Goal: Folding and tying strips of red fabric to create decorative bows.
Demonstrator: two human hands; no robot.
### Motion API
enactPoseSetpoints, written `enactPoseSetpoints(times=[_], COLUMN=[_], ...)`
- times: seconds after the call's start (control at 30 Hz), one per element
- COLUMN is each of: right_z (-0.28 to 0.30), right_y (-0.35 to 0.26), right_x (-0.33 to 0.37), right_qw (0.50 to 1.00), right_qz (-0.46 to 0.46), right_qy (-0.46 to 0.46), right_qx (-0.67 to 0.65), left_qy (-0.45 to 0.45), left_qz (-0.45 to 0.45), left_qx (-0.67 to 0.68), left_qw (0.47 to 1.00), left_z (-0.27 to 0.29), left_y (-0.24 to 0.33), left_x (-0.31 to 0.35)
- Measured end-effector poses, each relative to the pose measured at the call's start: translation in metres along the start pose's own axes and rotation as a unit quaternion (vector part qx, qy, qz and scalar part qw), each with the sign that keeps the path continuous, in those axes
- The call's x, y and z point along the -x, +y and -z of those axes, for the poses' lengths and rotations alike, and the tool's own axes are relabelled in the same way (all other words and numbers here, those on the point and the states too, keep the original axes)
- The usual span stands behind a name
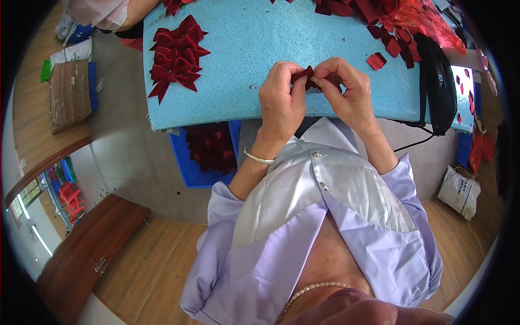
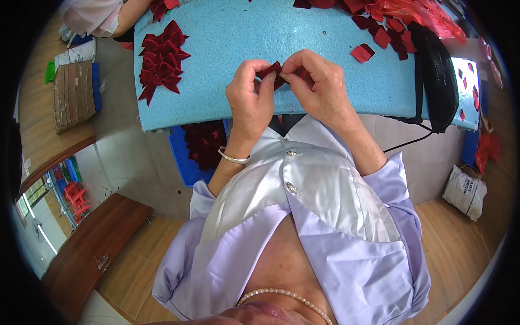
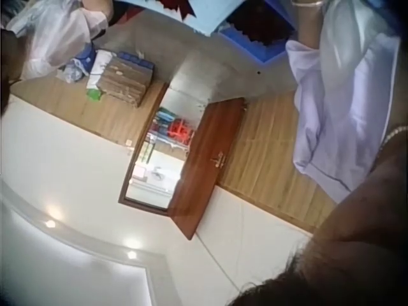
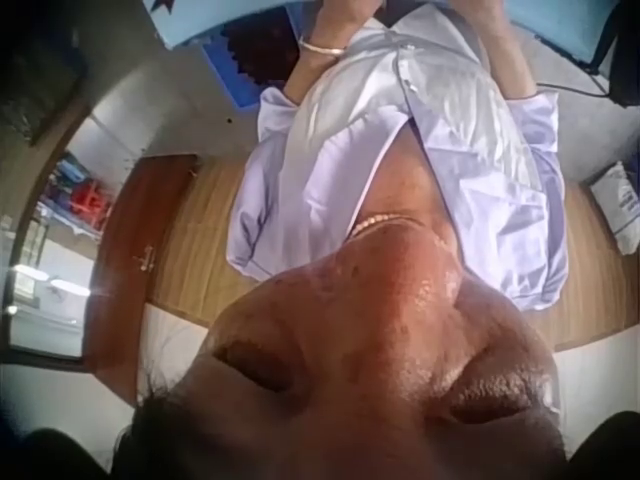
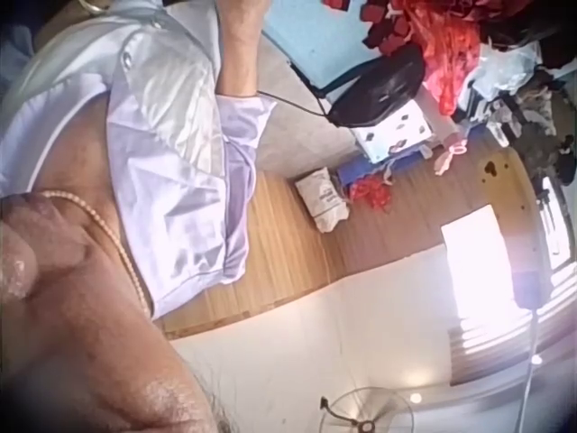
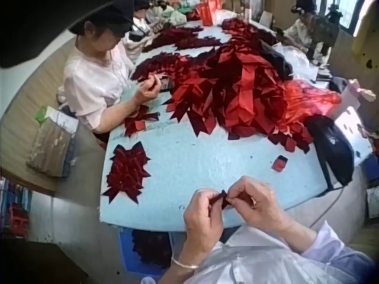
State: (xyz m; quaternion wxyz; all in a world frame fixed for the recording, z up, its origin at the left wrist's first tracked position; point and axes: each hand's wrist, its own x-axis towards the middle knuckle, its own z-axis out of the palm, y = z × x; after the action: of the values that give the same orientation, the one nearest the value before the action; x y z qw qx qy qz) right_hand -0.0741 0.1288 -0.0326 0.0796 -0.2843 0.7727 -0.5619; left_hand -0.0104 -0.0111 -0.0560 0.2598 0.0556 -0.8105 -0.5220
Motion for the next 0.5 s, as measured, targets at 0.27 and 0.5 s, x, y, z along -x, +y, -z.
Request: enactPoseSetpoints(times=[0.27, 0.5], right_z=[0.0026, 0.0011], right_y=[-0.0036, -0.0019], right_x=[-0.0032, -0.0038], right_qw=[0.999, 1.000], right_qz=[-0.012, -0.014], right_qy=[-0.032, -0.007], right_qx=[0.004, -0.018], left_qy=[-0.039, -0.059], left_qz=[0.162, 0.101], left_qx=[0.222, 0.178], left_qw=[0.961, 0.977], left_z=[0.0074, 0.0053], left_y=[-0.0043, -0.0037], left_x=[0.0017, -0.0005])
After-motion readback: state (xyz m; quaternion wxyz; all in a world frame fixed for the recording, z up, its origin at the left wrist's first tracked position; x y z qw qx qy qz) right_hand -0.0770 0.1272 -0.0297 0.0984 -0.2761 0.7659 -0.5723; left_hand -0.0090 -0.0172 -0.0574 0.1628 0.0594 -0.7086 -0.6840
